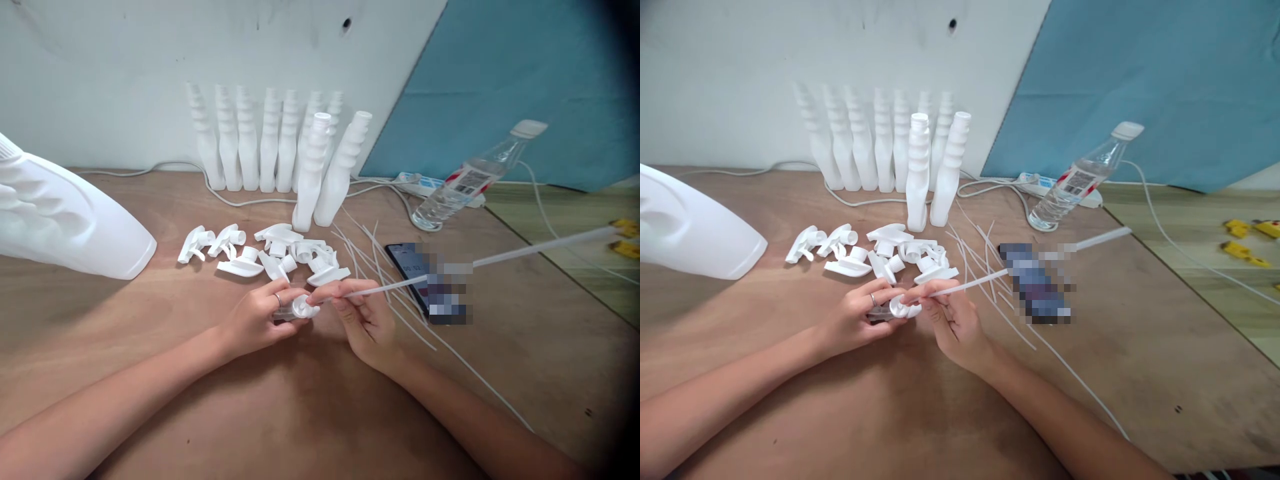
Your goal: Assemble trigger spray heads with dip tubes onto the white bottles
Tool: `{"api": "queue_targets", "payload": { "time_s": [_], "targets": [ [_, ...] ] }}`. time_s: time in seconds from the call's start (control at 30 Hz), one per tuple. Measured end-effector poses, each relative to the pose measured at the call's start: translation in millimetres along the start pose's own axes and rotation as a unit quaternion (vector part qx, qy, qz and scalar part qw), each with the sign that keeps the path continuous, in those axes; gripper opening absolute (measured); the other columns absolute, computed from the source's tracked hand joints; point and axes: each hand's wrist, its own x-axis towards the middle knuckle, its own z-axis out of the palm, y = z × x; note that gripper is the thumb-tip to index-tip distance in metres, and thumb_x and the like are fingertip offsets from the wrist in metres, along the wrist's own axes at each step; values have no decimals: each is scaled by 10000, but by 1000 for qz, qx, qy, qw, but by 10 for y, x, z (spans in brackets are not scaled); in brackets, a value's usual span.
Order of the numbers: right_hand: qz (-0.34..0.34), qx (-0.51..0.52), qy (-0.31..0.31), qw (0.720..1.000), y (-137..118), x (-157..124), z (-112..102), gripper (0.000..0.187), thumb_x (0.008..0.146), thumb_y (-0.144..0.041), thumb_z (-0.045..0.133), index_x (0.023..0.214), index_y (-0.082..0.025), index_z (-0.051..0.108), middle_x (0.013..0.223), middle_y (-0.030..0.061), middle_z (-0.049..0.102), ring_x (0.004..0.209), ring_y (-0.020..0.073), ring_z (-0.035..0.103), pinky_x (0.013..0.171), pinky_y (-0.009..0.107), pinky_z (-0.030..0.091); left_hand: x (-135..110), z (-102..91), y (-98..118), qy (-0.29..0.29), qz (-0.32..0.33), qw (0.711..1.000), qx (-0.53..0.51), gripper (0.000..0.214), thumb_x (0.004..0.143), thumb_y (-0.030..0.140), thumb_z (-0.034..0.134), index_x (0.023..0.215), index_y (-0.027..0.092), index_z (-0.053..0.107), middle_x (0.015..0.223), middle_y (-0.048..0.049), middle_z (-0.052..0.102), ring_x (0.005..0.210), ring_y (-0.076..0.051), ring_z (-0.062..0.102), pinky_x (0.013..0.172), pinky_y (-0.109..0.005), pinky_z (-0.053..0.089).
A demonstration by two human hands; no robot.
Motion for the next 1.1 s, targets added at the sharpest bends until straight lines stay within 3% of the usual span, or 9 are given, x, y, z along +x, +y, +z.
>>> {"api": "queue_targets", "payload": {
  "time_s": [0.33, 0.63, 0.73, 0.87, 1.1],
  "targets": [
    [-5, -70, -60, 996, 94, 73, 17, 131, 949, -142, 462, 969, -201, 577, 943, 68, 629, 975, 190, 593, 872, 370, 488, -3, 27, -39, 13, 26, 1000, -2, 358, 868, 240, 636, 1216, 173, 581, 913, -38, 535, 811, -133, 549, 732, -238, 450],
    [-11, -94, -58, 994, 78, 93, 46, 154, 966, -167, 417, 936, -192, 566, 916, 73, 614, 922, 188, 588, 825, 353, 488, 12, 26, -20, 11, 18, 1000, 4, 327, 869, 249, 635, 1184, 175, 599, 880, -31, 518, 779, -130, 539, 708, -242, 449],
    [-28, -101, -55, 993, 72, 88, 92, 149, 950, -127, 425, 936, -191, 559, 1007, 88, 601, 1003, 190, 578, 890, 362, 472, 19, 26, 9, 10, 15, 1000, -2, 249, 874, 244, 624, 1110, 165, 623, 896, -40, 537, 800, -138, 556, 721, -246, 458],
    [10, -62, -72, 995, 106, 59, 203, 178, 960, -109, 387, 878, -197, 518, 1229, 111, 552, 1174, 195, 530, 992, 374, 437, 32, 44, 21, 20, 33, 999, -16, 211, 880, 222, 609, 1084, 169, 617, 1040, -75, 576, 931, -168, 584, 800, -260, 476],
    [53, -12, -32, 998, 140, 42, 275, 207, 956, -121, 427, 794, -187, 537, 1202, 102, 600, 1128, 190, 580, 958, 343, 456, 50, 34, 15, 13, 35, 999, -15, 195, 891, 241, 605, 1072, 170, 618, 1020, -74, 575, 934, -169, 584, 813, -271, 484]
  ]
}}
